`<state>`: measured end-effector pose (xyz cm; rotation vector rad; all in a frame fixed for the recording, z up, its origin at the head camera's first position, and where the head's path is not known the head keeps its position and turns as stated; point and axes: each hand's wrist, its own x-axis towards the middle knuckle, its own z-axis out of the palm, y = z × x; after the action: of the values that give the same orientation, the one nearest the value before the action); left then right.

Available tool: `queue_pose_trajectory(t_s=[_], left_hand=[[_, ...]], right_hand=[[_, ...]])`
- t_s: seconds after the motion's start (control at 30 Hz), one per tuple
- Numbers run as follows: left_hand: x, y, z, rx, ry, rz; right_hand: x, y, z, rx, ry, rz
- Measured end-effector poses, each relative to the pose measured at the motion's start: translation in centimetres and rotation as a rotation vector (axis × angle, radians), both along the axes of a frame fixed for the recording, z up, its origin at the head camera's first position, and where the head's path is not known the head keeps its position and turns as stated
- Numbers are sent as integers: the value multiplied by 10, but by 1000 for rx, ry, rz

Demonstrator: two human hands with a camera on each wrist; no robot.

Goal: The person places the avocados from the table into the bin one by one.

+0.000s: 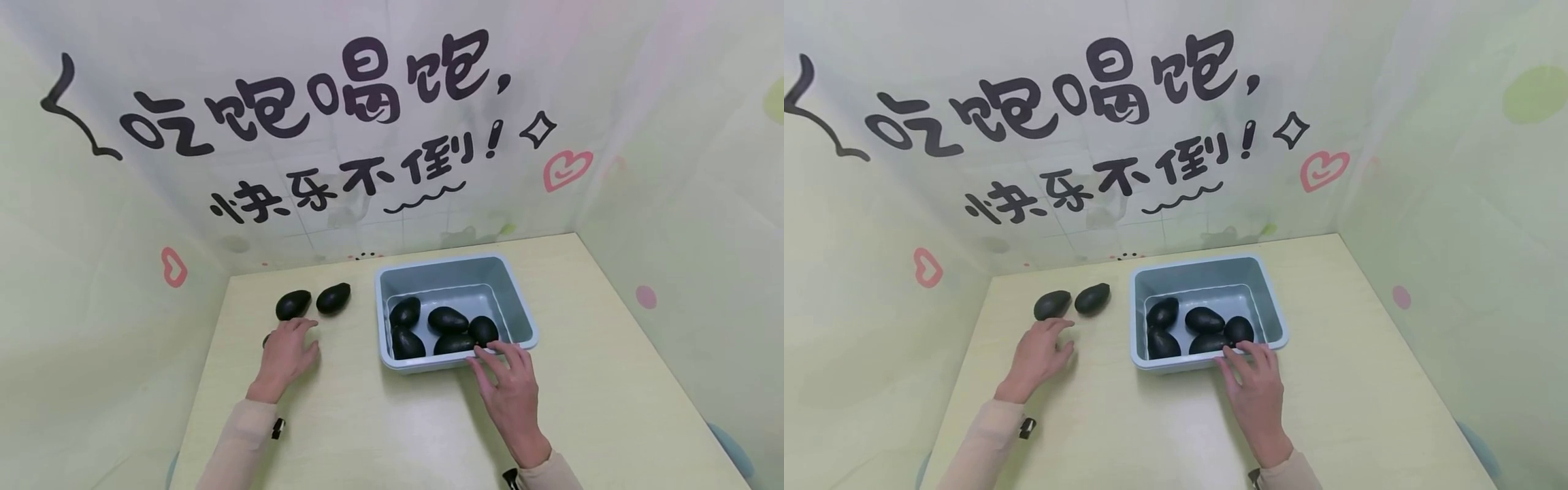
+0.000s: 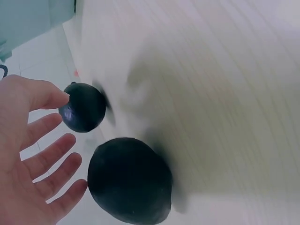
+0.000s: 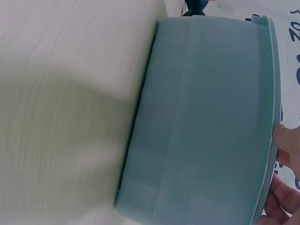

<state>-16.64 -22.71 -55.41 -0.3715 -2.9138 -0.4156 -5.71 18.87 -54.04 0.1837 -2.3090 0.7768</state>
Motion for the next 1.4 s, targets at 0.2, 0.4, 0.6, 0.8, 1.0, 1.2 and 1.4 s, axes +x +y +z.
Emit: queue_pose_trajectory(t_s=[0.2,0.4,0.6,0.8,1.0,1.2,1.4], left_hand=[[2,-9,-4,13,5,19],[4,-16,-4,17,2,46],[7,-22,-4,26,-10,82],[11,-26,-3,3,-32,105],[13,-29,-5,-31,-56,128],[16,-33,-11,-40,-80,155],[15,-34,-14,-45,-84,162]], right_hand=[[0,0,-1,-8,11,1],[0,0,-1,-6,16,0],[0,0,-2,-5,9,-2],[0,0,-3,-7,14,-2],[-1,1,-4,-12,27,9],[-1,1,-4,1,25,5],[-2,1,-5,18,45,-2]])
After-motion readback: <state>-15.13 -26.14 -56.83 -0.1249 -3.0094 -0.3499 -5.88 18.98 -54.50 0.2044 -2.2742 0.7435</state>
